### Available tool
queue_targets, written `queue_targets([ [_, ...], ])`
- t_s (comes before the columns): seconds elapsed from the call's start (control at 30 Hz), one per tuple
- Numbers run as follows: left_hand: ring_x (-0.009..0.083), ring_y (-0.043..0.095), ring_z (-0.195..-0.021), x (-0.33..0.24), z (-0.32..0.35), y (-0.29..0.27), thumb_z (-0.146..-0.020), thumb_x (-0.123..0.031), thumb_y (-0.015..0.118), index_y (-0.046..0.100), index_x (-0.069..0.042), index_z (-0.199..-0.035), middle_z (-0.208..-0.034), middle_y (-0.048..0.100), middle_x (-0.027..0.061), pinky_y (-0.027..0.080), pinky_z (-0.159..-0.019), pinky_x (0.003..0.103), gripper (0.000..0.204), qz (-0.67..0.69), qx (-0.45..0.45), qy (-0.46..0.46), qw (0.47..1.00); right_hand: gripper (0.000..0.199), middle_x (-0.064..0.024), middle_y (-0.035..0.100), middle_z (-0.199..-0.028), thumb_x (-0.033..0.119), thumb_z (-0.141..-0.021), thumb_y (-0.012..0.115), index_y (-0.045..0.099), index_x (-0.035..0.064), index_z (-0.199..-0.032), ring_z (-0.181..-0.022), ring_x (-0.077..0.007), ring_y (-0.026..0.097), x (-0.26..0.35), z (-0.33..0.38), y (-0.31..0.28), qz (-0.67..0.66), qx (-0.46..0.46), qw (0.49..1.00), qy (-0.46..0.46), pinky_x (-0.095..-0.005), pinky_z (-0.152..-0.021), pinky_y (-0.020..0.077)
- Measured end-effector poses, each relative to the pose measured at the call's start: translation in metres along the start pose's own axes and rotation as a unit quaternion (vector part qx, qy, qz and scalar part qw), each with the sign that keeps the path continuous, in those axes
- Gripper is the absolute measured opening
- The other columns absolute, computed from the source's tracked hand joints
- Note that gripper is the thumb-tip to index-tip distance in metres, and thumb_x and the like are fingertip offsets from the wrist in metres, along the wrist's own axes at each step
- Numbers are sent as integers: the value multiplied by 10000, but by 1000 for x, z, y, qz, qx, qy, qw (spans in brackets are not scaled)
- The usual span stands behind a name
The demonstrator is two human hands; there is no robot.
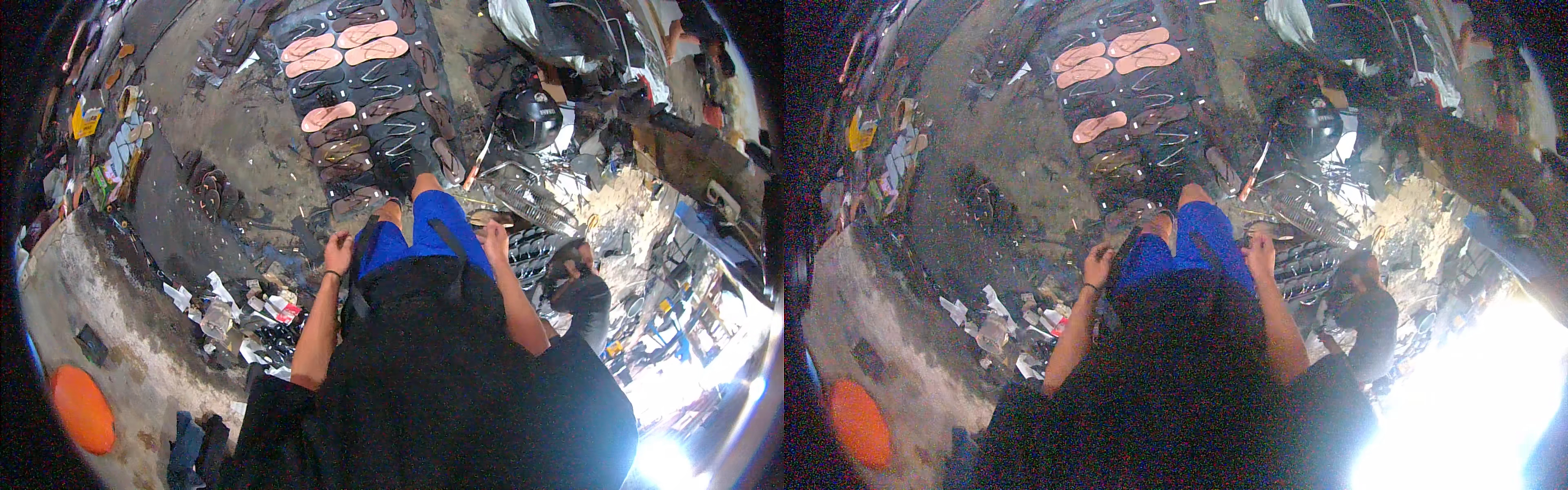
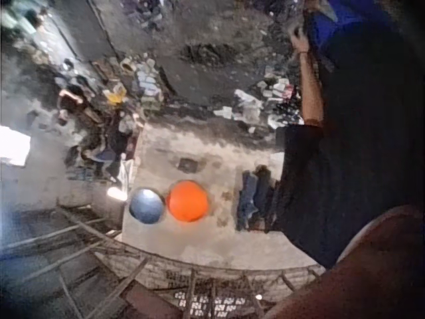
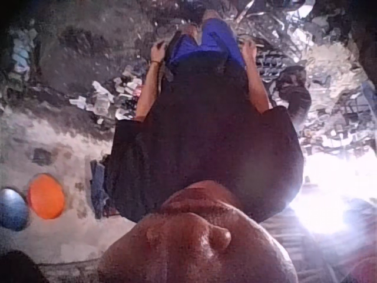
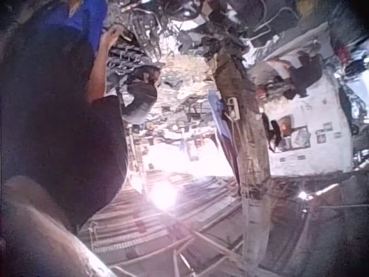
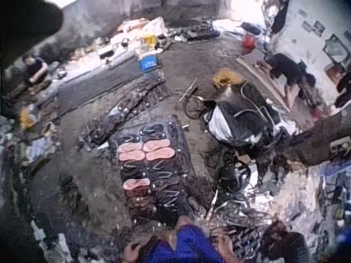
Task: The person arranges flip-flops on the floor, picking them up one by one and placing them in neat rows by color and style. The person occasionally stands to adjust the layout and continues organizing the footwear.
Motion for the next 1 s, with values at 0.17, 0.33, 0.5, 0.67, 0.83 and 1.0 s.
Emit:
queue_targets([
  [0.17,179,668,-948,-33,-19,-31,-953,-183,607,599,-21,-1224,-1083,683,91,532,-826,331,316,31,-15,-39,999,429,-96,626,-993,378,-1014,531,571,-28,-1149,-826,-191,655,-2,-36,-5,80,16,995,-57,-335,-661,573],
  [0.33,193,659,-966,-63,-44,-41,-965,-164,604,630,-14,-1181,-1101,685,89,515,-873,335,265,58,-44,7,997,425,-122,649,-991,369,-1004,535,571,-17,-1178,-790,-237,699,109,-69,30,214,4,970,-112,-322,-611,564],
  [0.5,209,654,-987,-89,-70,-39,-948,-185,633,664,-20,-1150,-1046,708,100,503,-902,338,263,8,-25,40,999,432,-132,665,-1076,340,-1018,513,537,-6,-1275,-761,-217,710,217,-76,76,144,16,987,-71,-308,-553,544],
  [0.67,168,668,-853,-124,-123,-69,-943,-173,635,638,-3,-1184,-1001,707,98,542,-777,304,296,74,-20,-21,997,313,-102,722,-846,304,-972,581,714,21,-992,-744,-192,687,237,-72,91,164,45,967,-191,-320,-648,522],
  [0.83,134,631,-752,-222,-161,-111,-949,-155,615,618,-19,-1201,-919,676,65,526,-658,286,287,177,-50,-22,983,404,-168,709,-888,466,-905,570,722,100,-984,-902,-327,680,303,-64,107,407,70,896,-167,-425,-806,505],
  [1.0,208,669,-899,-244,-168,-133,-903,-212,656,687,-30,-1076,-967,720,122,525,-840,364,253,51,-133,12,990,269,-205,668,-804,271,-897,556,680,39,-952,-778,-398,651,412,-139,182,513,138,734,-424,-475,-702,507],
])
Point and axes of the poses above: each hand's wrist, its own z-axis away from the middle knuckle, its own y-axis out of the palm, x = y × z, the point moved 7 cm from there along -z, towards the middle knuckle
